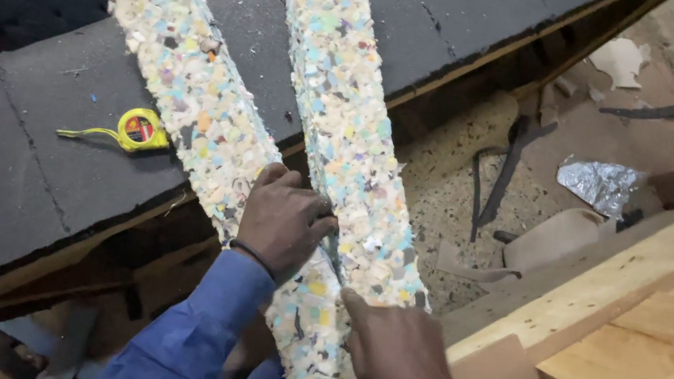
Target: Cutting a long piece of multi-colored foam in half lengthwise using a knife
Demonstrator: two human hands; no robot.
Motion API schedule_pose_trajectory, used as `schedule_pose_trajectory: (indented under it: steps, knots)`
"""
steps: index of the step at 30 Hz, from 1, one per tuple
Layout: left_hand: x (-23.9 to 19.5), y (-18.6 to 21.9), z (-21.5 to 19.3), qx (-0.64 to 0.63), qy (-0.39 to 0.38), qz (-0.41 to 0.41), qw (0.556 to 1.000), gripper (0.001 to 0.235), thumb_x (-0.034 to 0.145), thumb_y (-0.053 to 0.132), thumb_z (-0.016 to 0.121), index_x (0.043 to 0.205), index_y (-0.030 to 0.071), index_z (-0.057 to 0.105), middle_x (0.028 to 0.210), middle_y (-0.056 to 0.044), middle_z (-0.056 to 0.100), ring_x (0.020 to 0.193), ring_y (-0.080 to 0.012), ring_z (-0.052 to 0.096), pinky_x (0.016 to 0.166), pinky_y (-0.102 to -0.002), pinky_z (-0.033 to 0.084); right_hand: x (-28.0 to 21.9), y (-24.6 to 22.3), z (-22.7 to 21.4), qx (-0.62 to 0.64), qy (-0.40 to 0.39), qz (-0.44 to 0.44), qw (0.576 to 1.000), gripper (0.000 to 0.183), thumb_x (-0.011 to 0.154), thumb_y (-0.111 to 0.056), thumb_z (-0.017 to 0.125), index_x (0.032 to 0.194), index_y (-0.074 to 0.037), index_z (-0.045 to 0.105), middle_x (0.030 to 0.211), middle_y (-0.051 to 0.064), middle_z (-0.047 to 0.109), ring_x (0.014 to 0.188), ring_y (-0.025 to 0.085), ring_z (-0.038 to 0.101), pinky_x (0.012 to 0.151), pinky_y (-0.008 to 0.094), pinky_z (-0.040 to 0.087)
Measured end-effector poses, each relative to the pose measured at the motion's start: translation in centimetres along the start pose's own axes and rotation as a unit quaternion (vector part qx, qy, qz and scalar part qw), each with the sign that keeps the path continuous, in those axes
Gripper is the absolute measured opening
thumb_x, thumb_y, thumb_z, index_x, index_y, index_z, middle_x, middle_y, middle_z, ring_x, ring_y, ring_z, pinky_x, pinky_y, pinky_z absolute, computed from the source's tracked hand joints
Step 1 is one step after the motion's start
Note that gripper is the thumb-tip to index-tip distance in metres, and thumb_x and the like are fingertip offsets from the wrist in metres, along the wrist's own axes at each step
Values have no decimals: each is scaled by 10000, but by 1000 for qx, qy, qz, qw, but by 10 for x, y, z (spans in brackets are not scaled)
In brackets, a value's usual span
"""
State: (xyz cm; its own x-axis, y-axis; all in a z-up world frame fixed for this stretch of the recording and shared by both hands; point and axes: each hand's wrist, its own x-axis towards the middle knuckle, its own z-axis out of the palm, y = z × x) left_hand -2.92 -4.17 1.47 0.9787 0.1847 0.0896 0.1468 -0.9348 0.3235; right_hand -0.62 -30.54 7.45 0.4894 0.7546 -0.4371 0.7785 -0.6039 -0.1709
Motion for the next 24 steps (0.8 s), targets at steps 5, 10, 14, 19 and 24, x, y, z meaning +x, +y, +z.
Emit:
schedule_pose_trajectory:
  steps: [5,10,14,19,24]
  knots:
    - [-2,-1,-4,19,-8,-32,999,387,976,535,813,780,202,815,826,-9,832,940,-266,644,1201,-490,375,-34,11,-14,46,-125,0,991,730,1032,-302,702,1714,-489,519,901,102,833,778,395,778,729,584,617]
    - [7,18,-27,22,-123,-79,989,410,1115,460,634,858,237,862,874,26,831,985,-242,600,1240,-501,343,-59,34,16,27,-214,22,976,828,1058,-450,609,1811,-609,302,860,96,744,781,398,723,677,589,493]
    - [26,38,-47,158,-369,-62,914,304,1144,524,635,1229,333,855,1218,99,838,1317,-242,580,1351,-626,282,-61,36,15,100,-215,26,971,763,1130,-543,619,1817,-585,291,958,60,787,865,382,762,724,554,509]
    - [16,21,-20,169,-342,20,924,291,1151,382,573,1293,283,808,1217,53,793,1202,-242,585,1106,-479,449,-50,25,-3,91,-287,63,952,849,1087,-477,569,1836,-637,203,1006,95,751,913,362,744,786,509,505]
    - [-1,-4,5,156,-296,51,941,244,1072,356,624,1231,279,791,1036,59,806,1162,-280,558,1090,-491,426,-24,-2,4,48,-123,36,991,666,1062,-379,625,1691,-484,434,1029,97,837,905,490,772,765,683,570]
